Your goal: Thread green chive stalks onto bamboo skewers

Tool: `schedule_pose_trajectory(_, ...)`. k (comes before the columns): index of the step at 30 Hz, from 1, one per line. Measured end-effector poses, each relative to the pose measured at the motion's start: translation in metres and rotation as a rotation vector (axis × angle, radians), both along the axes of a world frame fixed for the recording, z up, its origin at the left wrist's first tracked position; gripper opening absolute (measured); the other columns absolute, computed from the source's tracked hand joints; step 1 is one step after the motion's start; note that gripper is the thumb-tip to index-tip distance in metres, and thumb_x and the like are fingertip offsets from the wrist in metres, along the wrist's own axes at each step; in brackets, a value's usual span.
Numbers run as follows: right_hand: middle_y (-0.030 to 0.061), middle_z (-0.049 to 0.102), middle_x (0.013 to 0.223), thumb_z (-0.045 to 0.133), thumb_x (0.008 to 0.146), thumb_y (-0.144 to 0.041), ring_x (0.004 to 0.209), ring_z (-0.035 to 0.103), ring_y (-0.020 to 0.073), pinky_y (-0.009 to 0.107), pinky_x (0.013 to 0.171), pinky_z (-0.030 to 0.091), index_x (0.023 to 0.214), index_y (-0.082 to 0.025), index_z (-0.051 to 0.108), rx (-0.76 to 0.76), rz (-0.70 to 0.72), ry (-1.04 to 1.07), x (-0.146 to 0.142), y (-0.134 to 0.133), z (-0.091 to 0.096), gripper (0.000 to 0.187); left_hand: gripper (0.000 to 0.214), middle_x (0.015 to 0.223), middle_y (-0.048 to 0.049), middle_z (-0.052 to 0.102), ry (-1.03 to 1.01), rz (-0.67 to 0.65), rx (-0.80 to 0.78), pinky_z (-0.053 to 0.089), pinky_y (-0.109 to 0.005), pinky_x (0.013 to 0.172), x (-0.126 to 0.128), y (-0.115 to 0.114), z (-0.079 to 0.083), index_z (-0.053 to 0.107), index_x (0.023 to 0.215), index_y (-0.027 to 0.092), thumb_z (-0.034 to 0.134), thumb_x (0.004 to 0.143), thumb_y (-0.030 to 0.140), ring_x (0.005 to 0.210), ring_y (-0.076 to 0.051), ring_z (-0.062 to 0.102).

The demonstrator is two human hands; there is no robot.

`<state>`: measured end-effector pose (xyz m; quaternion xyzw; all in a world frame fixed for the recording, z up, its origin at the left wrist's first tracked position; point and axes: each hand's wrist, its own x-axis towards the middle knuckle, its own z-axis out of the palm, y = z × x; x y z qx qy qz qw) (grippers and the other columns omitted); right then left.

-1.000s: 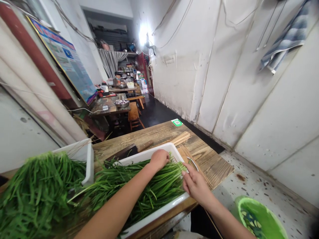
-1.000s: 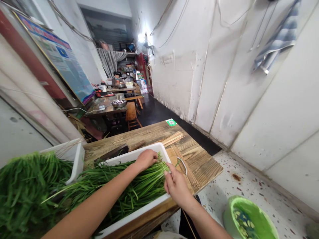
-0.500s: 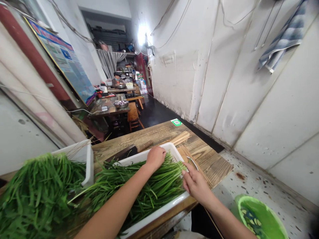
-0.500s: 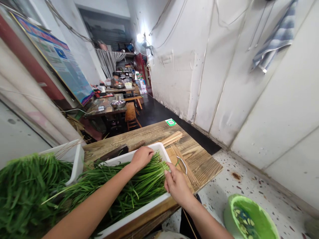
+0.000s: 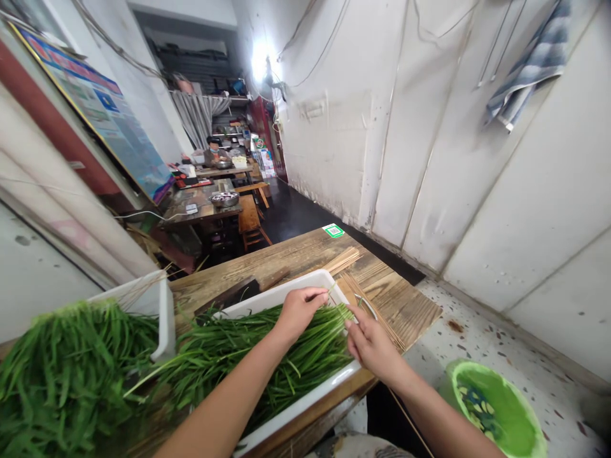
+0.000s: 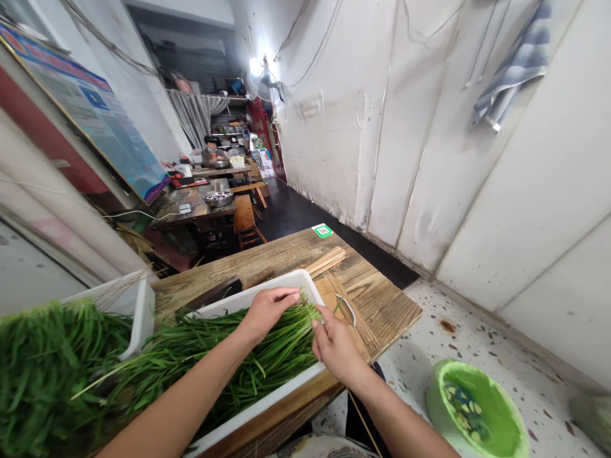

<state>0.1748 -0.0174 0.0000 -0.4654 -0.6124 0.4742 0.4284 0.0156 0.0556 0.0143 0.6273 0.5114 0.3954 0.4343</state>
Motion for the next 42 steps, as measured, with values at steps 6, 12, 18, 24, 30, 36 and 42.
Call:
schedule_pose_trajectory(6,-0.0113,0.041,0.039,0.038,0.091,-0.035,0.032,0.033,0.0084,0.019,0.039,0.029,0.124,-0.009,0.044,0.02,-0.001,-0.008,0.0006,0.0005,-0.0027,0.042,0.03,0.083,-0.0066,0.074,-0.027,0.008,-0.037,0.049,-0.03,0.076,0.0,-0.0032,-0.0005,0.073,0.087,0.013,0.063,0.07,0.034,0.079,-0.021,0.066)
schedule_pose_trajectory(12,-0.0111,0.041,0.039,0.038,0.091,-0.035,0.033,0.033,0.0085,0.019,0.039,0.029,0.123,-0.009,0.044,0.016,-0.002,-0.018,0.0009,-0.0001,-0.0006,0.042,0.027,0.085,-0.0064,0.074,-0.023,0.004,-0.032,0.048,-0.029,0.076,0.0006,-0.0041,0.0012,0.073,0.083,0.013,0.063,0.069,0.034,0.08,-0.021,0.066)
schedule_pose_trajectory(18,-0.0109,0.041,0.039,0.038,0.091,-0.036,0.032,0.034,0.0089,0.019,0.038,0.029,0.122,-0.009,0.045,0.011,-0.008,-0.017,0.0002,-0.0002,-0.0005,0.042,0.027,0.084,-0.006,0.074,-0.035,0.008,-0.03,0.048,-0.03,0.075,0.0013,-0.0026,-0.0018,0.073,0.083,0.014,0.061,0.071,0.035,0.079,-0.021,0.066)
schedule_pose_trajectory(24,-0.0112,0.04,0.04,0.037,0.091,-0.036,0.033,0.034,0.0085,0.019,0.039,0.029,0.122,-0.009,0.044,0.012,-0.009,-0.02,0.0004,-0.0001,-0.0015,0.042,0.027,0.087,-0.0067,0.074,-0.058,0.041,-0.038,0.047,-0.03,0.078,0.0009,-0.0009,-0.0049,0.073,0.084,0.014,0.065,0.068,0.034,0.083,-0.022,0.066)
schedule_pose_trajectory(30,-0.0115,0.04,0.038,0.037,0.092,-0.036,0.032,0.032,0.0085,0.019,0.037,0.028,0.124,-0.008,0.043,-0.001,-0.009,-0.019,0.0006,-0.0006,-0.0013,0.043,0.024,0.08,-0.0046,0.074,-0.055,0.021,-0.011,0.047,-0.03,0.075,0.0018,-0.0011,-0.0059,0.074,0.082,0.016,0.062,0.071,0.033,0.078,-0.021,0.065)
schedule_pose_trajectory(36,-0.0111,0.041,0.039,0.038,0.091,-0.038,0.031,0.034,0.0089,0.019,0.036,0.027,0.124,-0.008,0.043,-0.007,-0.017,-0.023,0.0004,-0.0001,-0.0009,0.045,0.024,0.083,-0.0062,0.074,-0.065,0.037,-0.027,0.048,-0.031,0.078,0.0027,-0.0017,-0.0037,0.074,0.081,0.014,0.065,0.068,0.032,0.081,-0.022,0.066)
schedule_pose_trajectory(42,-0.0107,0.04,0.039,0.035,0.093,-0.034,0.031,0.032,0.0084,0.018,0.035,0.028,0.124,-0.012,0.044,0.019,-0.011,-0.038,0.0007,-0.0002,-0.002,0.039,0.022,0.088,-0.0064,0.074,-0.038,0.085,-0.01,0.049,-0.034,0.083,0.0037,-0.0019,-0.0052,0.074,0.081,0.016,0.067,0.067,0.031,0.086,-0.024,0.067)
